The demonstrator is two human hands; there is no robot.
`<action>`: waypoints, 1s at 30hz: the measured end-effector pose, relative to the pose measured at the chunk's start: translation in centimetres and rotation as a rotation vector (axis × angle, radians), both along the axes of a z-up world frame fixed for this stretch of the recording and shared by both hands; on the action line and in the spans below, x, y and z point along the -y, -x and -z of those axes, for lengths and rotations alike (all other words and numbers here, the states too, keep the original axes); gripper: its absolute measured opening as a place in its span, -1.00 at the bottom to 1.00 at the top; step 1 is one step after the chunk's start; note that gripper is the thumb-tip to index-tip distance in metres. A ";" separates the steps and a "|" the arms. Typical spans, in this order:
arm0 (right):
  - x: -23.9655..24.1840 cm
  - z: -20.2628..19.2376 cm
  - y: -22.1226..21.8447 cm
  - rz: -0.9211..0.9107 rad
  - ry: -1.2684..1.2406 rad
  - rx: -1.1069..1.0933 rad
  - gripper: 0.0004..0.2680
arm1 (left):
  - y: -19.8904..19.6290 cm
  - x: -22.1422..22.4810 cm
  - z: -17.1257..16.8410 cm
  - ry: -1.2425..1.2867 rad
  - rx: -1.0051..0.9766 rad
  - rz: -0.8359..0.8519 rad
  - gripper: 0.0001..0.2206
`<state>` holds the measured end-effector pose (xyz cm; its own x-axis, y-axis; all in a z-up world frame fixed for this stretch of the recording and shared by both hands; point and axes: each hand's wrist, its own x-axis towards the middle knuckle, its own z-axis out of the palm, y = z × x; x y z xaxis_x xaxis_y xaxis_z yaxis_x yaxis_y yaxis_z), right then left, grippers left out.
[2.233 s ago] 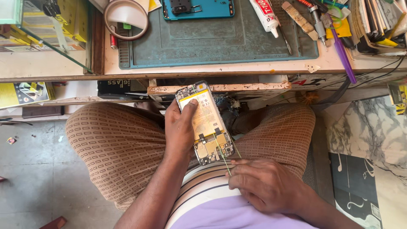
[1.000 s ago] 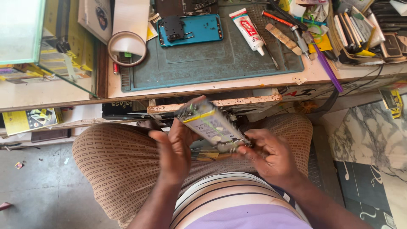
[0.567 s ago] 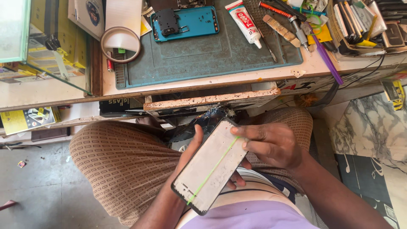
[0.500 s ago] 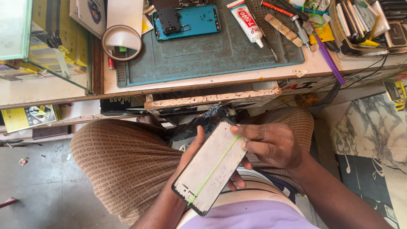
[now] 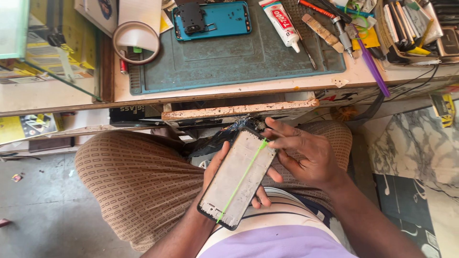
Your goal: The person works on a disassembled smartphone, handling a small orange component and applying a green strip to the back of the phone chassis using tweezers. The person then uses a small tool to press the strip into place along the edges of the phone.
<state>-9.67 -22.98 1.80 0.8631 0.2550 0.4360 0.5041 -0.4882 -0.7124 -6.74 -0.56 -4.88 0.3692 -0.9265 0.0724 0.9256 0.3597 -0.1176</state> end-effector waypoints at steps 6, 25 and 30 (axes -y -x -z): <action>-1.0 1.0 0.4 0.109 -0.140 -0.056 -0.79 | -0.5 0.3 -0.8 0.007 0.012 -0.165 -0.33; -1.2 1.5 -0.3 0.162 -0.054 -0.111 -0.86 | -0.8 0.1 0.0 -0.069 0.054 -0.197 -0.32; -0.9 0.1 -1.3 0.192 -0.034 -0.090 -0.86 | -1.0 -0.6 -0.4 -0.199 0.191 -0.256 -0.32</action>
<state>-8.35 -22.11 1.66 0.9303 0.0686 0.3603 0.3376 -0.5442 -0.7680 -5.72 -0.01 -4.50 0.5877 -0.8090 -0.0102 0.8015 0.5804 0.1437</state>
